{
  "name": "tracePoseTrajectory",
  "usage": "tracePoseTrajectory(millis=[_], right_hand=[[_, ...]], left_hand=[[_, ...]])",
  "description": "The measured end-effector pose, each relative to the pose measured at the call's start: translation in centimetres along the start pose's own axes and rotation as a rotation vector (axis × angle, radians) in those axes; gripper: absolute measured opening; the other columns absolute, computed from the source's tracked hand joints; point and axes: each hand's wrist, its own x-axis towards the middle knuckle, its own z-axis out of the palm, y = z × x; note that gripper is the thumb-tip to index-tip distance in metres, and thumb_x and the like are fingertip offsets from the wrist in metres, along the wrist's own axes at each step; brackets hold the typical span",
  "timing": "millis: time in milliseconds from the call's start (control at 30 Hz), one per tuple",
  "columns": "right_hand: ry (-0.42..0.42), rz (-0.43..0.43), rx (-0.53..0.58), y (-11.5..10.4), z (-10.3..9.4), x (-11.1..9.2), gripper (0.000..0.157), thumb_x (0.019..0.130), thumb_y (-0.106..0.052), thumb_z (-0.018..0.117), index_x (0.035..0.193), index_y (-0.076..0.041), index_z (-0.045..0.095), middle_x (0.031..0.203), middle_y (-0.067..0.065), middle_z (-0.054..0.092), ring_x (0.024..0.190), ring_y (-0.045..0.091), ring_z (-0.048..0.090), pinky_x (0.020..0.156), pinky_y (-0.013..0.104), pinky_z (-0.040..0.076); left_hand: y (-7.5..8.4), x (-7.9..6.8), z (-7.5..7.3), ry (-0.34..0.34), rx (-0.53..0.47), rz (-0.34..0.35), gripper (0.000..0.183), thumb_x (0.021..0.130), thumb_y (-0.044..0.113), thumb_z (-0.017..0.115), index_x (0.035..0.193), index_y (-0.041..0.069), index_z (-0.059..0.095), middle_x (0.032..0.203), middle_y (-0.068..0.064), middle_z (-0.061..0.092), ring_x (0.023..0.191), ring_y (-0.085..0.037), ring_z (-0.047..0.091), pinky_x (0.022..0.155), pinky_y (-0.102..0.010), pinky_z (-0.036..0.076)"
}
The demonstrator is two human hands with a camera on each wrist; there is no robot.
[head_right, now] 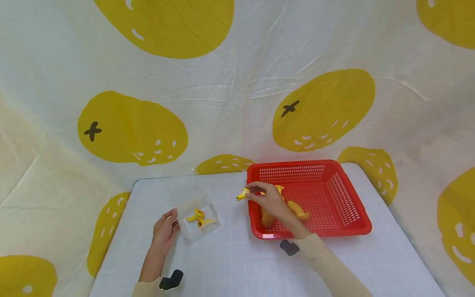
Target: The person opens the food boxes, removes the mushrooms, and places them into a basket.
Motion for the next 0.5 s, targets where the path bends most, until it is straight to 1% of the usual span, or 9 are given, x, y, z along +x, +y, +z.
tracePoseTrajectory(millis=[33, 100, 200, 267, 300, 400, 500], right_hand=[[0.008, 0.004, 0.0, 0.2, -0.4, -0.2, 0.03, 0.094, -0.02, 0.077, 0.121, -0.01, 0.072, 0.108, 0.006, 0.073, 0.1, 0.026, 0.065, 0.083, 0.045, 0.06], [0.027, 0.014, -0.004, 0.5, -1.1, -0.5, 0.03, 0.094, -0.021, 0.078, 0.121, -0.01, 0.072, 0.109, 0.007, 0.073, 0.102, 0.028, 0.066, 0.084, 0.046, 0.06], [0.046, 0.024, -0.014, 1.2, -1.9, -1.0, 0.03, 0.095, -0.022, 0.077, 0.121, -0.01, 0.072, 0.111, 0.007, 0.073, 0.105, 0.029, 0.066, 0.087, 0.037, 0.059], [0.062, 0.033, -0.025, 1.9, -2.3, -1.3, 0.031, 0.095, -0.024, 0.076, 0.122, -0.009, 0.071, 0.113, 0.007, 0.072, 0.107, 0.029, 0.066, 0.086, 0.03, 0.057], [0.072, 0.041, -0.035, 2.2, -2.5, -1.4, 0.031, 0.096, -0.024, 0.076, 0.122, -0.008, 0.071, 0.113, 0.008, 0.072, 0.108, 0.029, 0.065, 0.086, 0.029, 0.057], [0.106, 0.071, -0.053, 3.2, -3.1, -1.7, 0.033, 0.096, -0.025, 0.076, 0.122, -0.007, 0.07, 0.114, 0.01, 0.071, 0.107, 0.029, 0.064, 0.083, 0.027, 0.057], [0.129, 0.095, -0.087, 4.0, -3.5, -2.0, 0.033, 0.097, -0.024, 0.074, 0.123, -0.004, 0.069, 0.116, 0.013, 0.07, 0.107, 0.032, 0.065, 0.083, 0.03, 0.059]], left_hand=[[0.0, 0.0, 0.0, 0.001, 0.0, 0.0, 0.046, 0.105, 0.026, 0.062, 0.141, -0.001, 0.052, 0.104, -0.006, 0.055, 0.089, -0.014, 0.051, 0.071, -0.017, 0.049], [0.0, 0.0, 0.0, -0.001, -0.003, 0.003, 0.046, 0.105, 0.026, 0.062, 0.141, -0.001, 0.051, 0.102, -0.005, 0.055, 0.087, -0.013, 0.052, 0.07, -0.017, 0.049], [0.0, 0.0, 0.0, -0.004, -0.003, 0.009, 0.046, 0.105, 0.025, 0.061, 0.141, -0.002, 0.051, 0.1, -0.003, 0.055, 0.085, -0.011, 0.052, 0.069, -0.017, 0.049], [0.0, -0.1, 0.0, -0.011, -0.002, 0.01, 0.046, 0.105, 0.025, 0.061, 0.141, -0.002, 0.051, 0.099, -0.003, 0.055, 0.084, -0.011, 0.052, 0.069, -0.017, 0.049], [0.0, 0.0, 0.0, -0.013, -0.002, 0.01, 0.046, 0.105, 0.025, 0.061, 0.141, -0.002, 0.05, 0.1, -0.003, 0.055, 0.084, -0.011, 0.052, 0.069, -0.017, 0.049], [0.0, 0.0, 0.0, -0.016, -0.003, 0.011, 0.047, 0.105, 0.026, 0.061, 0.142, -0.001, 0.05, 0.101, -0.004, 0.055, 0.085, -0.011, 0.051, 0.069, -0.017, 0.049], [-0.1, 0.1, 0.0, -0.014, -0.004, 0.014, 0.046, 0.105, 0.027, 0.061, 0.141, -0.001, 0.051, 0.104, -0.005, 0.055, 0.087, -0.013, 0.051, 0.07, -0.017, 0.049]])
